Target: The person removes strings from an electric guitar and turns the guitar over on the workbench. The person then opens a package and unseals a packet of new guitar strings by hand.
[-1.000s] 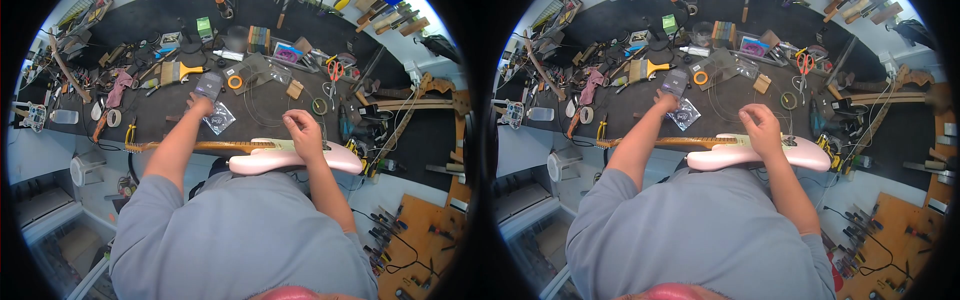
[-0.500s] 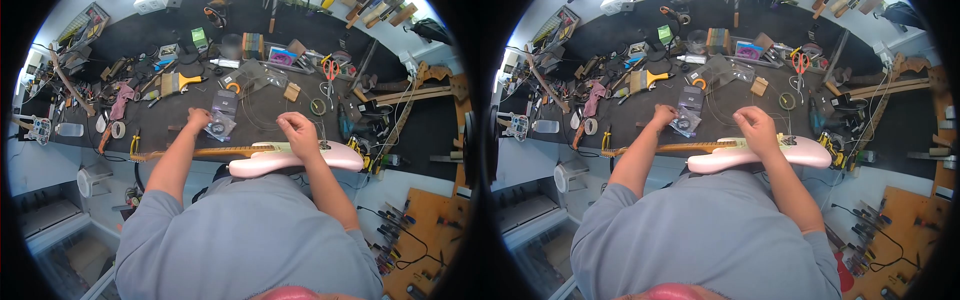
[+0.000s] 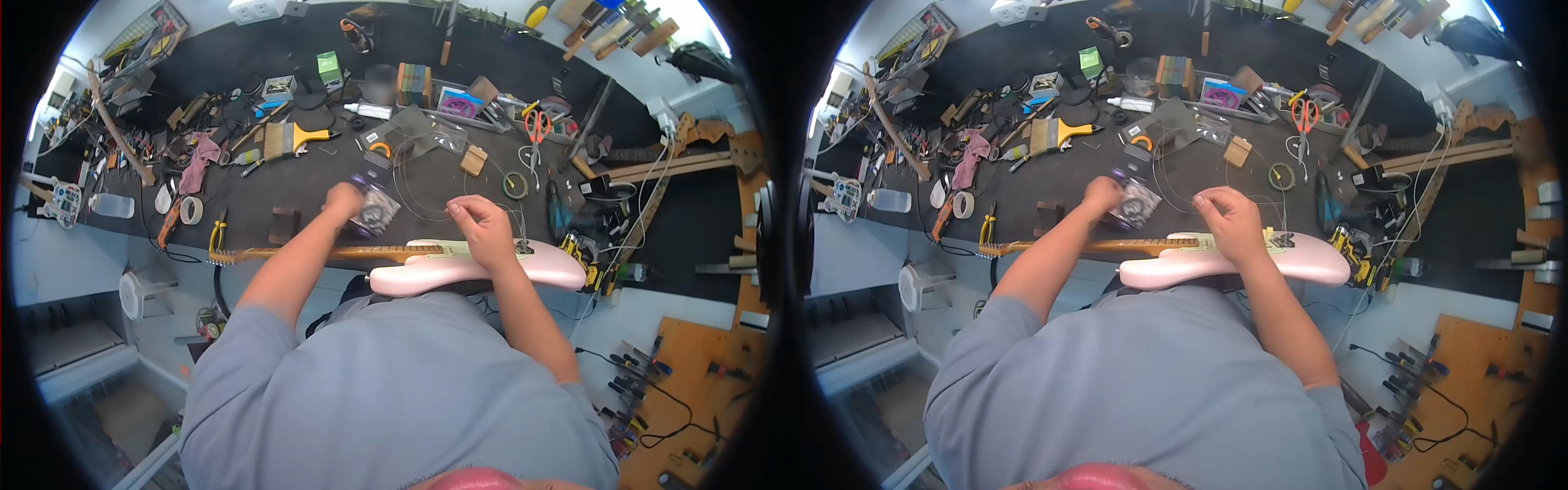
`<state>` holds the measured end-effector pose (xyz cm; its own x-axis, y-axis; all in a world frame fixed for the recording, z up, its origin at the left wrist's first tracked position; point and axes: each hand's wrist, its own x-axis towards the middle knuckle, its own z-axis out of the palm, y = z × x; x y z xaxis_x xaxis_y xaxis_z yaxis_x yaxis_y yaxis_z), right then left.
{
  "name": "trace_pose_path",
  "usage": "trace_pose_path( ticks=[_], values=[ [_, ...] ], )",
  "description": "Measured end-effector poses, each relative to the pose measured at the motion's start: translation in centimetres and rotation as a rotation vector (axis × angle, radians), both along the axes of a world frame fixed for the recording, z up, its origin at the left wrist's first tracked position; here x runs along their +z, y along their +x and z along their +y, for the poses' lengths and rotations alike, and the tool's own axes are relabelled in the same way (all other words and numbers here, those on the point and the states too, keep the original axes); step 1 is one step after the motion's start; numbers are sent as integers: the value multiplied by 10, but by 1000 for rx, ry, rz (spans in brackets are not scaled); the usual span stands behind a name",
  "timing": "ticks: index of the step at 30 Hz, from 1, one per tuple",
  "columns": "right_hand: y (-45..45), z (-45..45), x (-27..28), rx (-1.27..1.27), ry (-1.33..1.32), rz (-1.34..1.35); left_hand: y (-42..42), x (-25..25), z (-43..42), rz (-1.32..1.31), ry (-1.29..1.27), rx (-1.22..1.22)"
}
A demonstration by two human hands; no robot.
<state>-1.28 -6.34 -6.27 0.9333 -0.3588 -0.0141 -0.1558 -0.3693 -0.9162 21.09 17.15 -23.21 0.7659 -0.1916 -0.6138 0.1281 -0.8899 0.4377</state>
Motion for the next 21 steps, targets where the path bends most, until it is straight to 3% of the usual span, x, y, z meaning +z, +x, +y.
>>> trace_pose_path(
  ticks=[1, 5, 7, 10, 14, 17, 21],
  values=[
    [-1, -2, 0, -7, 5, 15, 8, 7, 11, -14, -83, -31],
    [-1, -2, 7, -45, 47, 78, -14, 76, 53, -888, -281, -161],
    [6, -1, 7, -6, 172, 47, -44, 133, 47, -1070, -333, -193],
    [19, 12, 16, 60, 394, -35, -95, 192, 17, -1060, -436, -365],
    [42, 13, 13, 292, 601, -46, -148, 218, -30, -1012, -682, -634],
    [38, 12, 39, 366, 612, -19, -158, 238, -31, -901, -719, -795],
    [36, -9, 47, 240, 778, -154, -152, 270, -23, -694, -920, -818]
  ],
)
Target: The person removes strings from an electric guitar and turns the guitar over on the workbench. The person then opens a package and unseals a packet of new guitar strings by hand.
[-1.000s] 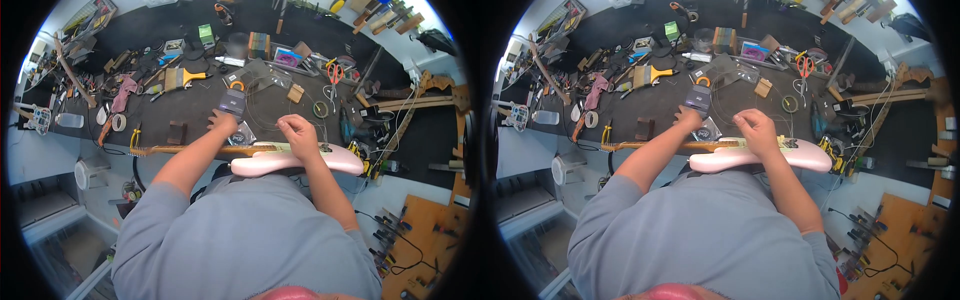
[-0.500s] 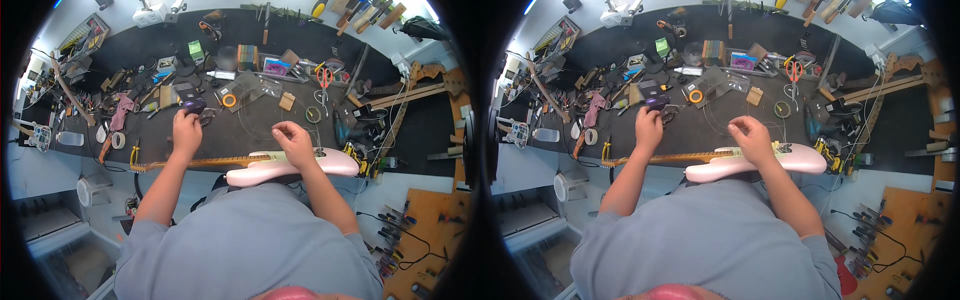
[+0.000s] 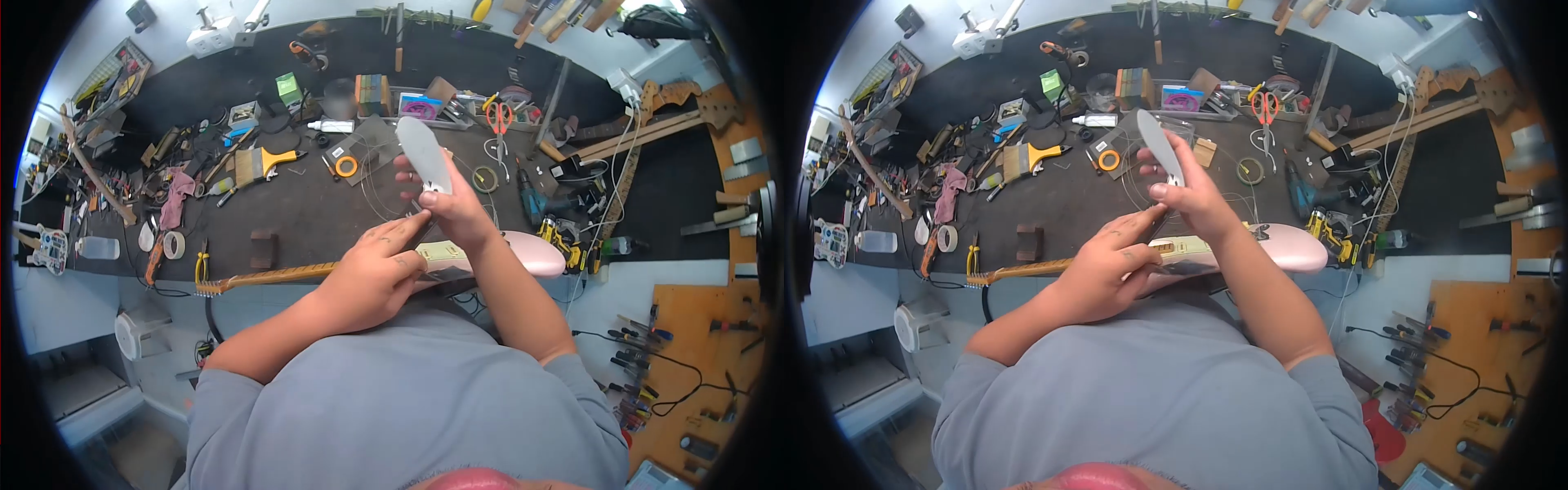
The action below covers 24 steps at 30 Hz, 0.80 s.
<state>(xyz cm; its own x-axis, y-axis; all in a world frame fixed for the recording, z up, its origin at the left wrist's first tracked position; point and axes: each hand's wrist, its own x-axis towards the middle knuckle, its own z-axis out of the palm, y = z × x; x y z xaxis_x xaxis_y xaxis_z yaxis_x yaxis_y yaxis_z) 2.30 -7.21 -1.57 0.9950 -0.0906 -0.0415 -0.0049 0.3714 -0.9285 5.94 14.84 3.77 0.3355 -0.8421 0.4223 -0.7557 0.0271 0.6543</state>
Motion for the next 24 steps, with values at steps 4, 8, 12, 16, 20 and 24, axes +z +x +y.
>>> trace_pose_path(
  ticks=[4, 8, 12, 16, 20, 24],
  values=[
    [-8, -21, 13, 201, 367, -212, 26, 24, 17, 589, -153, 4],
    [-18, -21, 20, 345, 483, -317, 54, 17, -2, 768, -537, 90],
    [-14, -13, 24, 457, 547, -211, 51, 26, -29, 221, -393, 281],
    [-18, -13, 33, 519, 525, -222, 51, 33, -40, 14, -425, 276],
    [-22, -15, 31, 488, 561, -227, 55, 30, -44, 34, -361, 180],
    [-19, -34, 13, 590, 488, -182, 61, 39, -47, 6, -286, 51]
  ],
)
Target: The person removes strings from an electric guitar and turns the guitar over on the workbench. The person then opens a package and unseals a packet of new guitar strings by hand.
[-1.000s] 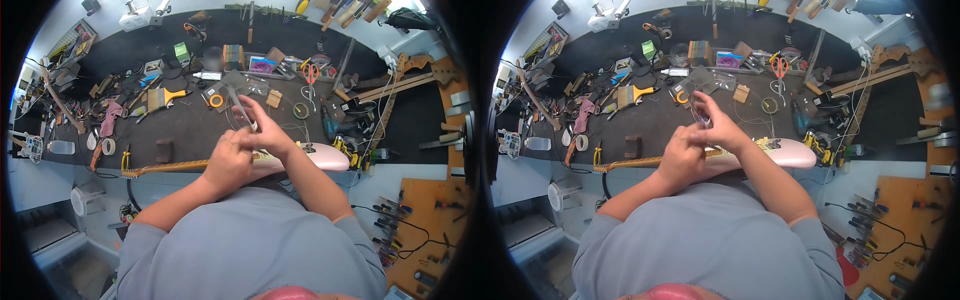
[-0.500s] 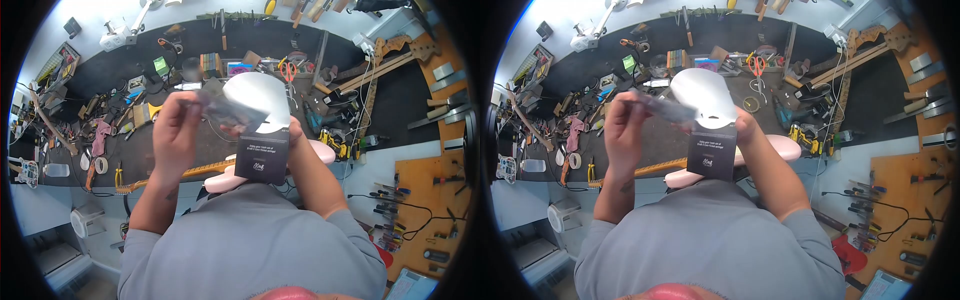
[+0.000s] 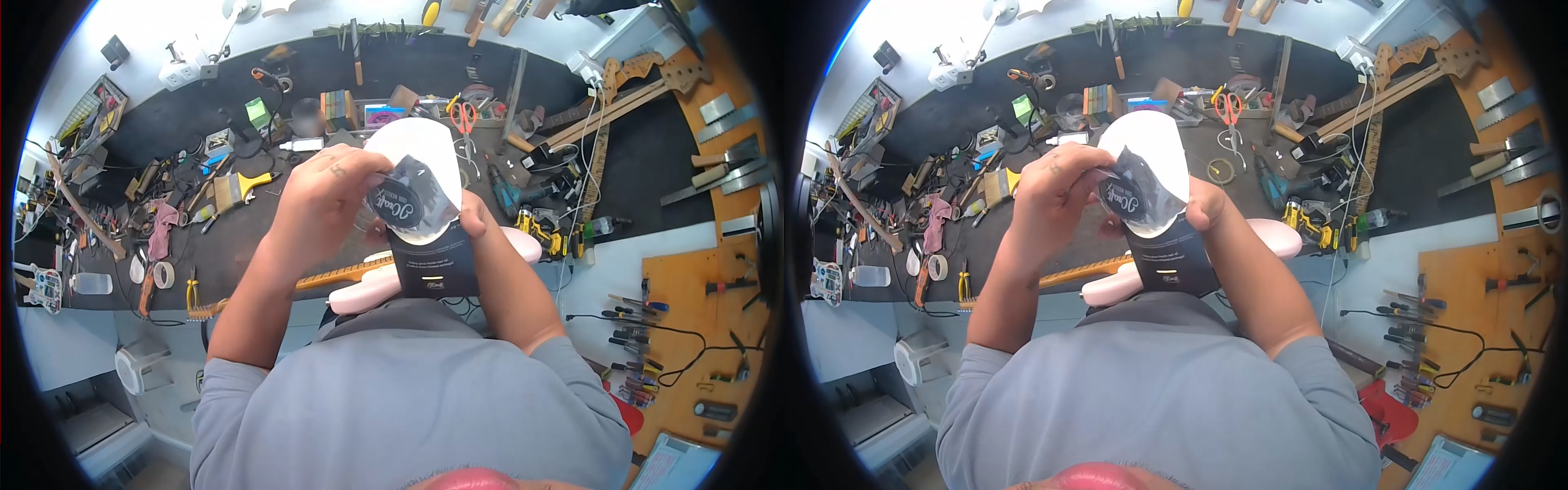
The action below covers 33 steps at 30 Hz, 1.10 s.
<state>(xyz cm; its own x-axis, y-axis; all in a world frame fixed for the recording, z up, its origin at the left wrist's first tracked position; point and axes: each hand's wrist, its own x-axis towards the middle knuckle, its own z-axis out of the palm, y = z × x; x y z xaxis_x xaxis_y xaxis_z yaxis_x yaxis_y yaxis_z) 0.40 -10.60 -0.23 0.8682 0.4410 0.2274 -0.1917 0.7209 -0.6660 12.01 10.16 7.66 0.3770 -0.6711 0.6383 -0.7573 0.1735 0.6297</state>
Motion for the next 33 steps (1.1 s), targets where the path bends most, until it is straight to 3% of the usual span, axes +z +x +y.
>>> trace_pose_path(
  ticks=[3, 6, 14, 21, 24, 31, 33],
  values=[
    [3, -4, -1, 45, 7, -37, 3, 17, 2, -55, 110, -112],
    [0, 8, 16, -45, 55, -41, 6, 17, -1, -187, 91, -25],
    [1, 1, 6, -33, 34, -88, 13, 22, 3, -71, 173, -39],
    [-5, 8, 31, -82, -27, -14, 14, 29, 0, -286, 126, -32],
    [-4, 7, 28, -75, -22, -19, 6, 31, 0, -165, 159, 33],
    [8, 3, 10, -4, -23, -116, 8, 30, -1, -187, 160, -70],
    [6, -6, 17, 33, -114, -34, 6, 32, -4, -246, 175, -102]
  ],
)
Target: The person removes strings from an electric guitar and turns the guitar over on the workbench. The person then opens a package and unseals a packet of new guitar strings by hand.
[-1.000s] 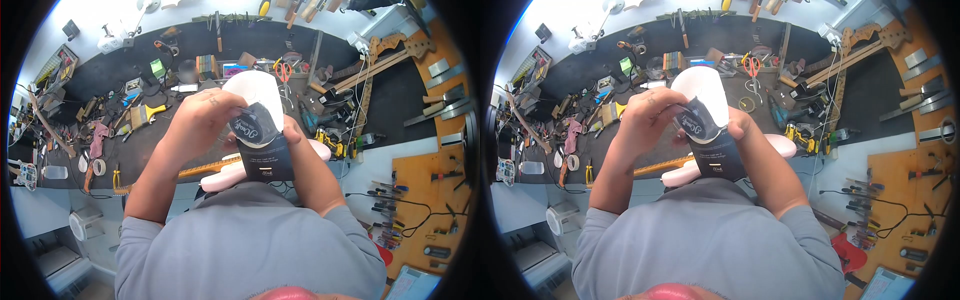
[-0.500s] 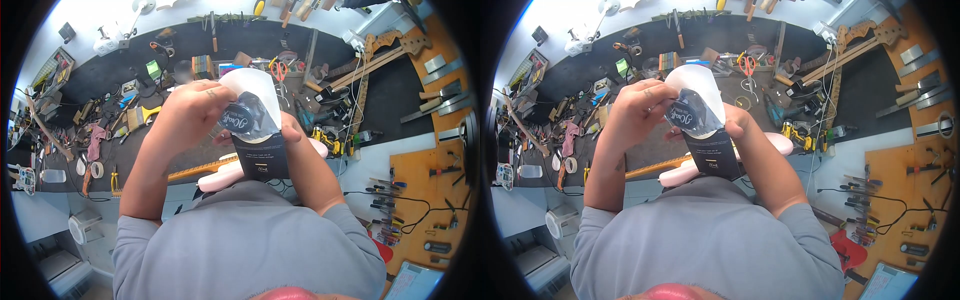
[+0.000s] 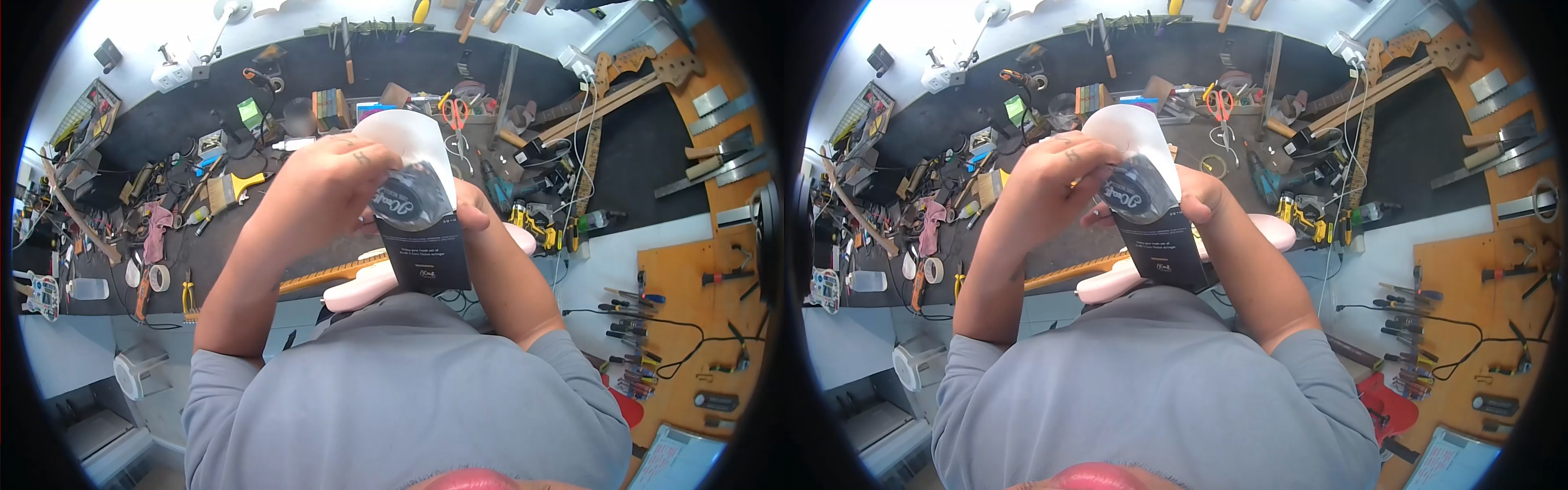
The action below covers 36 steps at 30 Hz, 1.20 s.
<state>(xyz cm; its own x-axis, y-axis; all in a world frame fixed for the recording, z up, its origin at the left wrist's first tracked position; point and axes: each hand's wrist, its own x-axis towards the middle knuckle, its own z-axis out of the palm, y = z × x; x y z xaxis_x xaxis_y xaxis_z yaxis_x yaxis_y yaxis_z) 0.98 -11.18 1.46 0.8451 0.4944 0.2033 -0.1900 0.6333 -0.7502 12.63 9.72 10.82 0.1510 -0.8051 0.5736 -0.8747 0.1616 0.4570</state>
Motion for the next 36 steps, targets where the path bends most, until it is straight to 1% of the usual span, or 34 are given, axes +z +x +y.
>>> trace_pose_path(
  ticks=[2, 3, 4, 6, 7, 9, 10, 11, 12, 13, 14, 16, 17, 18, 19, 20, 21, 23, 24, 26, 27, 28, 31, 32, 33, 35, 36],
  values=[
    [1, -1, -3, -17, 3, 9, -5, 1, -1, 48, 107, -54],
    [3, 3, -16, -50, 53, -24, -9, 2, -1, 73, 161, -80],
    [5, 4, -22, -56, 93, -62, -12, -2, -2, 93, 92, -95],
    [9, 4, -29, -42, 162, -145, -17, -4, -2, 199, 42, -41],
    [8, 4, -29, -59, 153, -139, -19, -5, -2, 252, 18, -16],
    [-2, 7, -20, -125, 98, -74, -21, -12, -1, 487, 94, -10],
    [-4, 5, -27, -136, 67, -58, -22, -17, -1, 605, 132, -5],
    [-5, 2, -33, -146, 36, -42, -23, -24, -2, 480, 111, -33],
    [1, -11, -64, -116, 19, -71, -25, -32, -6, 355, 89, -59],
    [2, -15, -72, -99, 4, -93, -28, -36, -8, 230, 66, -84],
    [4, -20, -80, -82, -11, -114, -35, -36, -9, 233, 65, -68],
    [4, -19, -66, -78, -41, -145, -39, -38, -6, 161, -15, -56],
    [-1, -18, -58, -116, -21, -104, -40, -38, -6, 125, -54, -54],
    [-9, -8, -32, -156, 0, -61, -39, -33, -3, 19, -9, -19],
    [-14, -2, -18, -196, 23, -19, -39, -36, -1, 14, 18, -10],
    [-10, -6, -26, -192, 27, -115, -40, -40, 0, 10, 46, 1],
    [-12, -4, -22, -220, -15, -64, -41, -43, 2, 5, 73, 13],
    [-22, 1, -8, -273, -101, 38, -50, -43, 0, 71, -71, 122],
    [-24, 10, -6, -333, -39, -10, -54, -43, -1, 104, -145, 177],
    [-22, 23, 15, -366, 91, 37, -52, -46, 4, 304, -221, 301],
    [-20, 29, 20, -382, 158, 60, -44, -58, 9, 338, -193, 387],
    [-20, 38, 16, -418, 311, 48, -36, -69, 14, 375, -164, 469],
    [-21, 40, 14, -442, 271, 187, -33, -92, 11, 1325, -40, 100],
    [-24, 34, -6, -578, 130, 278, -38, -103, 11, 1396, -82, 95],
    [-18, 35, -22, -651, 127, 347, -41, -106, 11, 1420, -97, 90],
    [-10, 43, -37, -812, 2, 364, -46, -111, 12, 1474, -133, 81],
    [-11, 46, -39, -838, -42, 351, -46, -115, 16, 1499, -102, 69]
  ],
)
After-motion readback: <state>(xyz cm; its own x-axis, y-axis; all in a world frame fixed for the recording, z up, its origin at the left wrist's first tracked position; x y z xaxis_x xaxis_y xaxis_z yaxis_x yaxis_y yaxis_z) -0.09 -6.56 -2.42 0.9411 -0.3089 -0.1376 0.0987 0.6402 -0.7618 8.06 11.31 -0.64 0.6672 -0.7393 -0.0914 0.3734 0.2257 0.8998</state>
